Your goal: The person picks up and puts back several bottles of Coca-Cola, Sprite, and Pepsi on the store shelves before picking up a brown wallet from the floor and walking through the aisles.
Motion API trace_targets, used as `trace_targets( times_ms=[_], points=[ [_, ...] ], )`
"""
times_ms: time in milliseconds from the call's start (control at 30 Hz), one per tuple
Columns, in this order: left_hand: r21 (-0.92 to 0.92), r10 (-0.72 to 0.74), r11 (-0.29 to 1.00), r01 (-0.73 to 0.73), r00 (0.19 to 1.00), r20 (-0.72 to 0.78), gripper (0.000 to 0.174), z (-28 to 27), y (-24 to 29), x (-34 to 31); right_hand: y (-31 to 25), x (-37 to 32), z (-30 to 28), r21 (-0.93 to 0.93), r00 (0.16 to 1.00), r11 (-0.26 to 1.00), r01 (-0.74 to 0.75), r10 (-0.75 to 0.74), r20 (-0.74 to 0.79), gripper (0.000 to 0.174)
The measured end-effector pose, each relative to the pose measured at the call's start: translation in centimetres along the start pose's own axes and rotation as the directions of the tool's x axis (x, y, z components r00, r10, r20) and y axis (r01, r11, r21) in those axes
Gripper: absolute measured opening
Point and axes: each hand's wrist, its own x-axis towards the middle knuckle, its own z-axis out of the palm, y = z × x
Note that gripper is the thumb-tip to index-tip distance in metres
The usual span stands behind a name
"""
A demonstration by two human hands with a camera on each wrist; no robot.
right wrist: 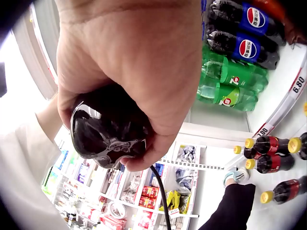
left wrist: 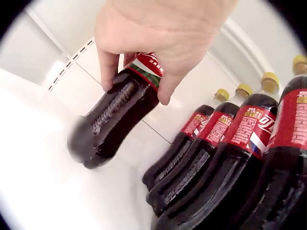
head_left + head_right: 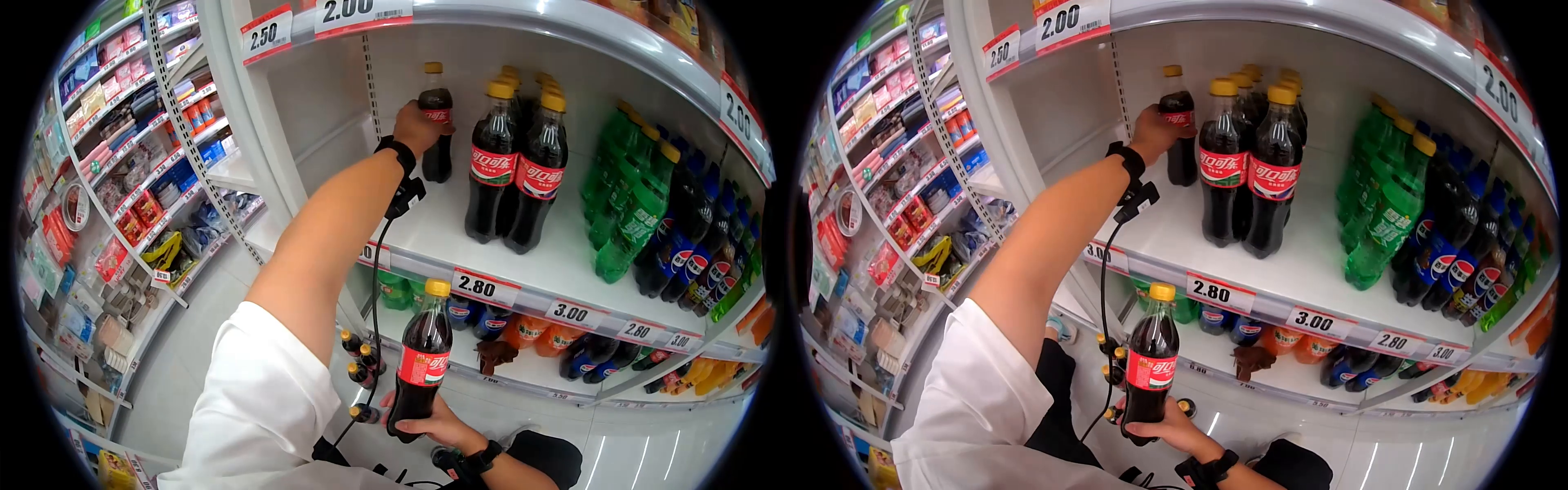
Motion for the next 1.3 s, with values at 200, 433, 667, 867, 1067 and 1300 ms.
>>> trace_targets(
  times_ms=[200,433,667,867,1067,1300],
  points=[
    [-0.009,0.052,0.999,-0.053,0.997,-0.049,0.057,1.3,-2.0,2.3,0.2,0.7,-0.3,0.043,1.0,0.999,-0.002,0.001,0.021,0.048],
    [0.092,0.061,0.995,-0.048,0.987,-0.15,0.06,-0.3,-6.1,5.3,1.8,0.8,-1.2,-0.082,0.998,0.997,-0.01,0.014,0.059,0.055],
    [0.194,0.182,0.969,-0.151,0.972,-0.151,0.049,-1.5,-9.2,7.3,2.0,0.8,-1.2,-0.046,0.999,0.998,-0.035,0.036,0.025,0.053],
    [0.108,0.263,0.964,-0.244,0.938,-0.228,0.053,-0.9,-8.8,6.3,2.0,1.3,-1.3,-0.034,0.997,0.998,-0.049,0.051,0.05,0.051],
    [0.131,0.18,0.978,-0.16,0.971,-0.16,0.058,-1.5,-7.3,4.2,1.8,1.3,-0.7,-0.037,0.998,0.999,-0.039,0.041,0.049,0.048],
    [-0.172,-0.028,0.982,0.079,0.961,0.276,0.041,-7.4,3.9,-10.5,3.0,0.7,0.3,-0.267,0.969,0.946,0.187,-0.222,-0.111,0.051]
  ],
)
